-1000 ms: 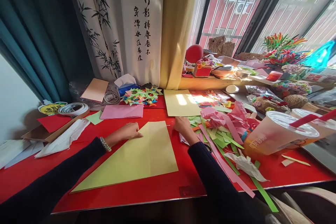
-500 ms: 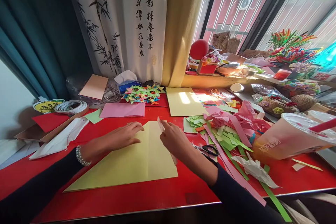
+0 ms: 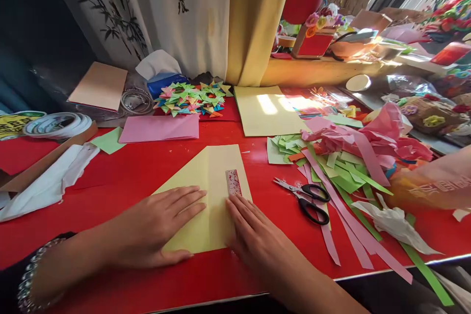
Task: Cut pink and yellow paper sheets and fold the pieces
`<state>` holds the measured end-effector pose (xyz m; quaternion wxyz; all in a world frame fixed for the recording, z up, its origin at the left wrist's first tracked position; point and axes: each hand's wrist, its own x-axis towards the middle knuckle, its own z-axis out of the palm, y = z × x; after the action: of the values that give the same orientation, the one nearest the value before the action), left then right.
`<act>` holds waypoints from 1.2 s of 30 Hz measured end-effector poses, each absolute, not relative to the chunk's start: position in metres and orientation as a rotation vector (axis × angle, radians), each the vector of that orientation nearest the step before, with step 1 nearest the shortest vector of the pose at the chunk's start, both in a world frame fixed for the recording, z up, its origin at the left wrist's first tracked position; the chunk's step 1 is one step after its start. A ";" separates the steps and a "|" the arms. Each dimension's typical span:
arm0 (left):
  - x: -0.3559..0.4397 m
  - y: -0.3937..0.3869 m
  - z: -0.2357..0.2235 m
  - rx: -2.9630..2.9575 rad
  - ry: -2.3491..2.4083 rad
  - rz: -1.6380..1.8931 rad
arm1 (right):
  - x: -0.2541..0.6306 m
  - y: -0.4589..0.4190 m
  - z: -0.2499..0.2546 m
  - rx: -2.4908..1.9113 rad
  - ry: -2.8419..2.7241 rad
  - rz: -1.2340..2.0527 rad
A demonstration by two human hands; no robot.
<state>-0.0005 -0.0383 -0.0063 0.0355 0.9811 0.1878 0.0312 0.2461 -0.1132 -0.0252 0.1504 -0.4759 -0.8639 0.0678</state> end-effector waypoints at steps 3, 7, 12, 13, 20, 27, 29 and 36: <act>0.000 -0.041 -0.010 3.023 0.574 0.160 | 0.252 -0.126 -0.026 -1.392 -2.486 0.223; 0.001 -0.045 -0.016 3.020 0.601 0.248 | 0.251 -0.129 -0.029 -1.311 -2.526 0.156; 0.000 -0.048 -0.020 3.021 0.600 0.259 | 0.239 -0.123 -0.042 -1.245 -2.547 0.201; -0.001 -0.049 -0.020 3.021 0.606 0.267 | 0.236 -0.122 -0.043 -1.241 -2.543 0.189; 0.002 -0.057 -0.017 3.109 0.662 0.358 | 0.229 -0.117 -0.043 -1.232 -2.567 0.198; 0.006 -0.070 -0.013 3.330 0.609 0.404 | 0.240 -0.113 -0.035 -1.235 -2.619 0.305; 0.006 -0.073 -0.011 3.365 0.553 0.328 | 0.240 -0.113 -0.035 -1.243 -2.619 0.323; -0.003 -0.076 -0.006 3.255 0.534 0.234 | 0.239 -0.113 -0.038 -1.235 -2.603 0.324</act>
<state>-0.0032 -0.0755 -0.0057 -0.0824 0.9810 0.1609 0.0706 0.2395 -0.1133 -0.0383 0.1209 -0.4229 -0.8912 0.1111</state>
